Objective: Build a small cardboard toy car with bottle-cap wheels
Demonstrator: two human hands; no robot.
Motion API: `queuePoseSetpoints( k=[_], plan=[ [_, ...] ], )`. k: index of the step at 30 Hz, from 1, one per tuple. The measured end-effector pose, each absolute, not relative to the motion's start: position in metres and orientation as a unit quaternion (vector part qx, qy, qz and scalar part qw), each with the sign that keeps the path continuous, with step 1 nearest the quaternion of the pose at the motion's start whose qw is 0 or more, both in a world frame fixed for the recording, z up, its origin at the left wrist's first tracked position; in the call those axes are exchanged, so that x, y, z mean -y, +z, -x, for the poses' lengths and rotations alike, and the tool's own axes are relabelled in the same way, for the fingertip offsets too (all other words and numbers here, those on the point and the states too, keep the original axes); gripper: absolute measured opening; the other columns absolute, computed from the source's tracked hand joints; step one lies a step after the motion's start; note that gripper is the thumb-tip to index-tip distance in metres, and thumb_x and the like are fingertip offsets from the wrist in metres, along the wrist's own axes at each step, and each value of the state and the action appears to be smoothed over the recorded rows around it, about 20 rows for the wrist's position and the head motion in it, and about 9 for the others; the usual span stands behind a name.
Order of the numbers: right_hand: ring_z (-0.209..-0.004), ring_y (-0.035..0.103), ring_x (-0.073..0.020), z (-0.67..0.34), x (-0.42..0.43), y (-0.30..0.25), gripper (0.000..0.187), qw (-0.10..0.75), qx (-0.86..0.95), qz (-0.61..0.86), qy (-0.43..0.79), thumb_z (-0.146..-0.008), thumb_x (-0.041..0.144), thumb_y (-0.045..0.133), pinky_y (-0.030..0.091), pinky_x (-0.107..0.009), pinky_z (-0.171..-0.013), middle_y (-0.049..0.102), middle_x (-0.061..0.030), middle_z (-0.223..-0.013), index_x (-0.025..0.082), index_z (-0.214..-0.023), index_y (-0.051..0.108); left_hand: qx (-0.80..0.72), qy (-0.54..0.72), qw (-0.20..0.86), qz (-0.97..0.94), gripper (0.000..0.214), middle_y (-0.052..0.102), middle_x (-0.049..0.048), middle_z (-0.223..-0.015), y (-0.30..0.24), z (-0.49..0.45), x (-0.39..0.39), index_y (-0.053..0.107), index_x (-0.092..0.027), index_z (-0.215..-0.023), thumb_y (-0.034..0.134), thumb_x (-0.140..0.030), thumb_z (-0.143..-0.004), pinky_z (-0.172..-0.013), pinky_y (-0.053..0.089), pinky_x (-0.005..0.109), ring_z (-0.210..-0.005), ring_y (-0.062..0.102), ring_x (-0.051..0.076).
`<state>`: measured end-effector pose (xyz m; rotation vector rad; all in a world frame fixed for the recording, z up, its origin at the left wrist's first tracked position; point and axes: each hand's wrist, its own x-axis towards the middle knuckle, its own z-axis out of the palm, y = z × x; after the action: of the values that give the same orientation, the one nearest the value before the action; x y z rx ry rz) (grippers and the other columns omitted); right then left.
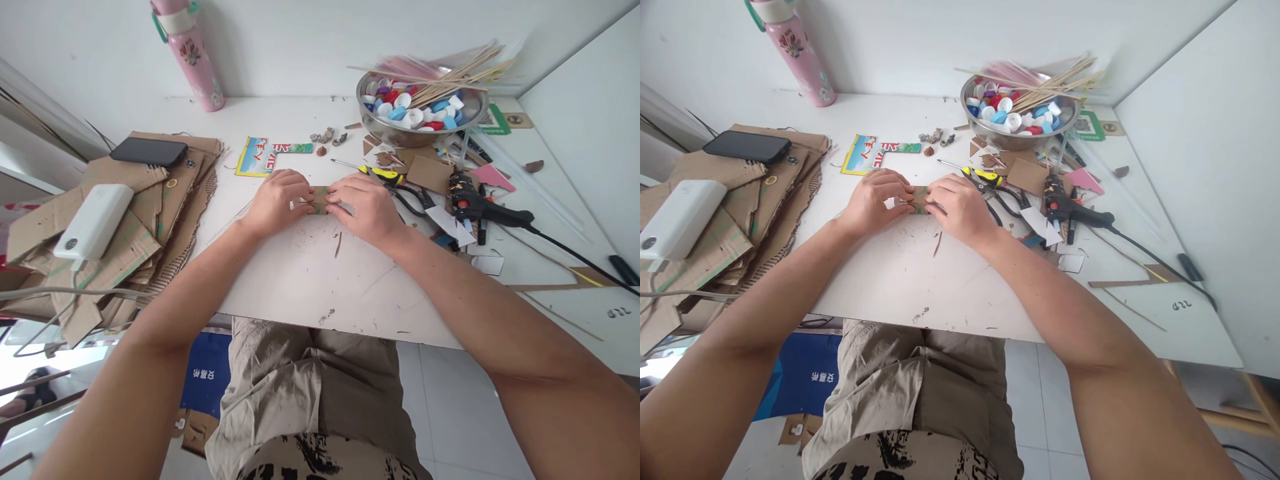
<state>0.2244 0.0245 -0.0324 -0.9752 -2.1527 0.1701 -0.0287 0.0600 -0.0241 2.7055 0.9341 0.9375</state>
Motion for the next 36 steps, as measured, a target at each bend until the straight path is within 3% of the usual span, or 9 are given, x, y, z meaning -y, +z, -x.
queuePoseSetpoints(
  k=[7, 14, 22, 31, 36],
  plan=[
    [-0.109, 0.078, -0.0356, -0.226, -0.024, -0.031, 0.009, 0.369, 0.846, 0.379, 0.069, -0.098, 0.019, 0.073, 0.062, -0.057, -0.101, 0.086, -0.0099, -0.112, 0.027, -0.095, 0.079, -0.298, 0.307, 0.061, -0.902, 0.010, 0.087, 0.0045, -0.101, -0.021, 0.030, -0.060, 0.082, -0.026, -0.096, 0.082, -0.035, -0.100, -0.102, 0.060, 0.050, -0.104, 0.079, 0.028],
    [-0.109, 0.077, -0.0354, -0.224, -0.023, -0.028, 0.008, 0.365, 0.850, 0.375, 0.063, -0.098, 0.020, 0.071, 0.061, -0.054, -0.100, 0.084, -0.0110, -0.111, 0.025, -0.094, 0.074, -0.302, 0.290, 0.065, -0.906, 0.007, 0.086, 0.0051, -0.106, -0.019, 0.030, -0.061, 0.079, -0.026, -0.097, 0.077, -0.032, -0.099, -0.110, 0.055, 0.054, -0.108, 0.076, 0.029],
    [-0.108, 0.077, -0.0360, -0.224, -0.022, -0.024, 0.009, 0.350, 0.844, 0.398, 0.083, -0.097, 0.019, 0.073, 0.062, -0.057, -0.100, 0.085, -0.0096, -0.107, 0.027, -0.093, 0.076, -0.291, 0.311, 0.116, -0.897, 0.004, 0.087, 0.0050, -0.107, -0.020, 0.032, -0.062, 0.080, -0.028, -0.098, 0.083, -0.029, -0.097, -0.118, 0.059, 0.059, -0.109, 0.081, 0.028],
    [-0.106, 0.078, -0.0363, -0.224, -0.022, -0.020, 0.008, 0.349, 0.843, 0.399, 0.092, -0.095, 0.020, 0.075, 0.064, -0.057, -0.099, 0.085, -0.0093, -0.105, 0.028, -0.093, 0.078, -0.264, 0.338, 0.131, -0.894, 0.008, 0.086, 0.0106, -0.107, -0.023, 0.033, -0.064, 0.080, -0.023, -0.098, 0.084, -0.030, -0.099, -0.093, 0.068, 0.047, -0.105, 0.083, 0.027],
    [-0.104, 0.078, -0.0349, -0.222, -0.023, -0.020, 0.008, 0.355, 0.847, 0.387, 0.077, -0.096, 0.022, 0.073, 0.065, -0.054, -0.095, 0.084, -0.0095, -0.102, 0.027, -0.091, 0.075, -0.252, 0.344, 0.127, -0.896, 0.011, 0.086, 0.0109, -0.107, -0.023, 0.032, -0.063, 0.080, -0.024, -0.099, 0.083, -0.034, -0.101, -0.096, 0.068, 0.048, -0.107, 0.083, 0.028]
  ],
)
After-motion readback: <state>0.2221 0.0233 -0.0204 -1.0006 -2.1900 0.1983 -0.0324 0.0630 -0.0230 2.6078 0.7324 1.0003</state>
